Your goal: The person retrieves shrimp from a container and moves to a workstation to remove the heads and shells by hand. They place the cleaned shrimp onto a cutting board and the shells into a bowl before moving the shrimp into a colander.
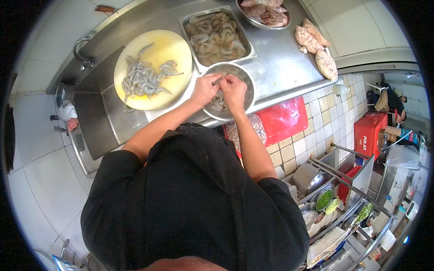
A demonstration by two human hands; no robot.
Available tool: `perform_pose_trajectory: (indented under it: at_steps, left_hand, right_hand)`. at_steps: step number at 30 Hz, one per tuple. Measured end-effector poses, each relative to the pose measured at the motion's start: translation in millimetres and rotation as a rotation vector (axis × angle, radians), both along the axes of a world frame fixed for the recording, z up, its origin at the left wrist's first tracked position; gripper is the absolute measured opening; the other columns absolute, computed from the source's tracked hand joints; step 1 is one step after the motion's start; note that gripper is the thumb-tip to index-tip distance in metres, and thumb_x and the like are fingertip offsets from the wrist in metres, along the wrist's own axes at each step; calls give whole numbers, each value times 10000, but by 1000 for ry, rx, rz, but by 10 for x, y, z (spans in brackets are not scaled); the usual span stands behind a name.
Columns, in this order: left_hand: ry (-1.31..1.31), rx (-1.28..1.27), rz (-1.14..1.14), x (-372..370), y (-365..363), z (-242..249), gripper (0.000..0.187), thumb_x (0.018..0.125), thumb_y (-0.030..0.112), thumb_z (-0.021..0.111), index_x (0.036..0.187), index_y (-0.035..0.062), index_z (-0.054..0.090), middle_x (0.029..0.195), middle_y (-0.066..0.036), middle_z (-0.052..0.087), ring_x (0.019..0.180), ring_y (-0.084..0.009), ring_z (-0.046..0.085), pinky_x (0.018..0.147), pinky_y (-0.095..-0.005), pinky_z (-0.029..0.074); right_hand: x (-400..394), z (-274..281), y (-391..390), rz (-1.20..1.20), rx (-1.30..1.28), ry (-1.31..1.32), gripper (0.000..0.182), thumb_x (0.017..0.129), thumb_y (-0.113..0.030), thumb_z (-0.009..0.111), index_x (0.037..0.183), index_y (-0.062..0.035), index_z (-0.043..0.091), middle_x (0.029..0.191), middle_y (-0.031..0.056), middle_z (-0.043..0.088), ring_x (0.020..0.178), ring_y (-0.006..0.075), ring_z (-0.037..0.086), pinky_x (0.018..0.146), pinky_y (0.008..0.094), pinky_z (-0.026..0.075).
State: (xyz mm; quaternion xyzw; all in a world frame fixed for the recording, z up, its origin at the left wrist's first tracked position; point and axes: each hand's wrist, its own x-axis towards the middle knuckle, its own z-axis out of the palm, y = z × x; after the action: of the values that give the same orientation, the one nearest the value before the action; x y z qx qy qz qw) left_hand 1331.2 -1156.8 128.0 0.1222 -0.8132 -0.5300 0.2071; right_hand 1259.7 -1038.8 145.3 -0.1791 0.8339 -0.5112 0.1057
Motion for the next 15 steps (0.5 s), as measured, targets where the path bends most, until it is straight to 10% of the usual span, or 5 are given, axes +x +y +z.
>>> perform_pose_trajectory:
  at_steps: [15]
  left_hand:
    - [-319, -57, -216, 90, -177, 55, 330, 778, 102, 677, 1103, 86, 732, 992, -232, 695, 869, -356, 698, 804, -371, 544]
  right_hand:
    - [7, -67, 126, 113, 186, -58, 251, 808, -197, 624, 789, 40, 707, 679, 186, 693, 648, 255, 711, 649, 370, 545]
